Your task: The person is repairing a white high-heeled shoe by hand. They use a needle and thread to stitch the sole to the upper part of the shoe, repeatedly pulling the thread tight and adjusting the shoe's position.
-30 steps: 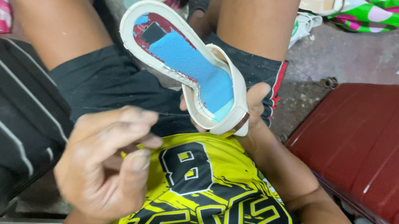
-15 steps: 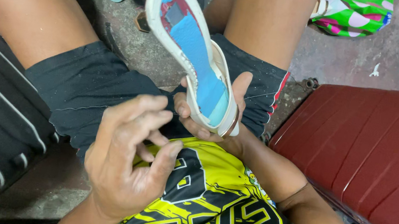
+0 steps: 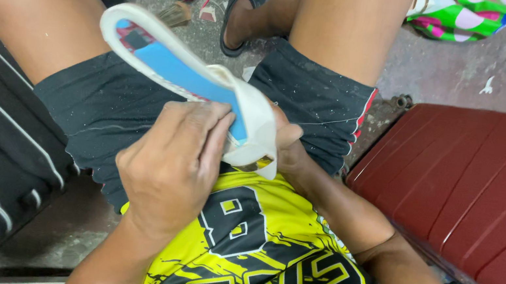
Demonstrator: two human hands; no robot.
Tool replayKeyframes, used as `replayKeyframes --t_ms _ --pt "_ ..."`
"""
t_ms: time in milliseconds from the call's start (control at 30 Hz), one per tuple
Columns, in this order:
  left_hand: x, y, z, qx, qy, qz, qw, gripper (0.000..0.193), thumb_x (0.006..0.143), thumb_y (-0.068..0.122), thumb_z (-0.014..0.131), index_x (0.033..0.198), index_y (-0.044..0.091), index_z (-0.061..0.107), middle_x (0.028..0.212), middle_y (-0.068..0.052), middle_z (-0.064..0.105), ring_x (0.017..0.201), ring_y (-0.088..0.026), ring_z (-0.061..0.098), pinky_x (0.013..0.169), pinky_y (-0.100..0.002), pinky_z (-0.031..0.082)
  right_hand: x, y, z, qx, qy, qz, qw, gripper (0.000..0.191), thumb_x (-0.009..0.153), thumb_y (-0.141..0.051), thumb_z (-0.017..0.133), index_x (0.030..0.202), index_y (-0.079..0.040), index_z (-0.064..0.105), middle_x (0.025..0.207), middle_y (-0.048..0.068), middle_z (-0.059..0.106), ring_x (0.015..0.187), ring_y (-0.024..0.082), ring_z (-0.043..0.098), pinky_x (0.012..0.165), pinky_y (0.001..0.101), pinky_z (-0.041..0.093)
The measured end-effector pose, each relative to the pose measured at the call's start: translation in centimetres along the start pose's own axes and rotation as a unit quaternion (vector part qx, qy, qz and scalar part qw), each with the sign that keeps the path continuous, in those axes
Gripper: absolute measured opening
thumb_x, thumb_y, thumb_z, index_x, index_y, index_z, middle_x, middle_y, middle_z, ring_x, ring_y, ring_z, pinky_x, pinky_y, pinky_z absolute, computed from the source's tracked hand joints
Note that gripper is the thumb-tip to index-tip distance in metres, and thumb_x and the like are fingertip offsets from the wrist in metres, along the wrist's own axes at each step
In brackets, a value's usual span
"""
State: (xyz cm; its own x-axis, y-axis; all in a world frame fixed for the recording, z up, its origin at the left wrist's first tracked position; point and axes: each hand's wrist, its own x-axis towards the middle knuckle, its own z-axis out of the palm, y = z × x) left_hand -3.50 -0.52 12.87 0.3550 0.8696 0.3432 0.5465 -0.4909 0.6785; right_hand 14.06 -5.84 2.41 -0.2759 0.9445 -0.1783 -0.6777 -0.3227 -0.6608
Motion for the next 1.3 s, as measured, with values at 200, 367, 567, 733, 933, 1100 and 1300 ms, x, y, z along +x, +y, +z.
replayKeyframes --t_ms 200,367,567,733,933,1100,1300 --pt "-0.6 -2.4 0.9 -0.187 -0.03 -0.138 0.972 0.015 0.081 0.0 0.079 0.095 0.0 0.073 0.078 -0.006 0.066 0.065 -0.013 0.065 0.063 -0.026 0.051 0.7 -0.7 1.4 -0.252 0.0 -0.026 0.967 0.105 0.094 -0.086 0.035 0.155 -0.002 0.046 0.135 0.01 0.055 0.116 0.015 0.056 0.096 0.0278 0.048" --pt "-2.2 -3.5 1.7 -0.247 -0.064 -0.23 0.939 0.015 0.08 -0.004 0.076 0.095 -0.002 0.073 0.078 -0.001 0.063 0.065 -0.004 0.052 0.059 -0.022 0.041 0.9 -1.8 2.8 -0.433 0.023 -0.079 0.897 0.101 0.101 -0.083 0.018 0.152 -0.001 0.049 0.136 0.013 0.056 0.123 0.019 0.058 0.109 0.0297 0.045" --pt "-3.9 -5.2 2.1 -0.373 -0.076 -0.339 0.86 0.011 0.084 0.001 0.076 0.095 -0.001 0.075 0.077 0.004 0.068 0.065 -0.002 0.059 0.058 -0.019 0.045 1.5 -2.1 2.7 -0.441 -0.019 -0.085 0.893 0.097 0.1 -0.083 0.029 0.153 -0.004 0.048 0.136 0.012 0.055 0.124 0.021 0.058 0.109 0.0308 0.047" --pt "-4.4 -6.6 1.0 -0.385 -0.102 -0.242 0.885 0.017 0.083 0.006 0.081 0.097 -0.001 0.075 0.084 0.002 0.072 0.072 -0.002 0.062 0.064 -0.019 0.048 1.7 -2.3 2.5 -0.441 -0.059 -0.07 0.893 0.093 0.098 -0.081 0.045 0.154 -0.007 0.049 0.138 0.008 0.057 0.118 0.015 0.058 0.099 0.0264 0.048" --pt "-6.3 -7.6 1.2 -0.336 -0.106 -0.26 0.899 0.025 0.083 0.017 0.086 0.098 -0.001 0.076 0.082 -0.001 0.07 0.066 -0.004 0.058 0.058 -0.021 0.043 1.8 -1.8 2.0 -0.416 -0.049 0.007 0.908 0.1 0.083 -0.081 0.058 0.151 -0.008 0.055 0.123 0.002 0.057 0.102 0.009 0.054 0.074 0.0218 0.043" --pt "-7.5 -7.7 2.0 -0.432 -0.106 -0.212 0.87 0.032 0.087 0.029 0.085 0.1 0.002 0.075 0.097 -0.002 0.076 0.086 -0.009 0.071 0.077 -0.024 0.055 1.5 -1.2 1.7 -0.385 -0.072 -0.034 0.919 0.094 0.087 -0.074 0.065 0.148 -0.002 0.057 0.121 0.002 0.056 0.104 0.008 0.05 0.091 0.0225 0.043" --pt "-7.3 -8.1 2.6 -0.445 -0.128 -0.166 0.871 0.035 0.089 0.034 0.082 0.101 0.003 0.072 0.099 -0.003 0.074 0.086 -0.011 0.071 0.087 -0.028 0.056 1.8 -2.1 1.7 -0.412 -0.119 -0.04 0.902 0.097 0.092 -0.073 0.065 0.151 0.001 0.047 0.136 0.008 0.055 0.125 0.014 0.056 0.109 0.0271 0.046"
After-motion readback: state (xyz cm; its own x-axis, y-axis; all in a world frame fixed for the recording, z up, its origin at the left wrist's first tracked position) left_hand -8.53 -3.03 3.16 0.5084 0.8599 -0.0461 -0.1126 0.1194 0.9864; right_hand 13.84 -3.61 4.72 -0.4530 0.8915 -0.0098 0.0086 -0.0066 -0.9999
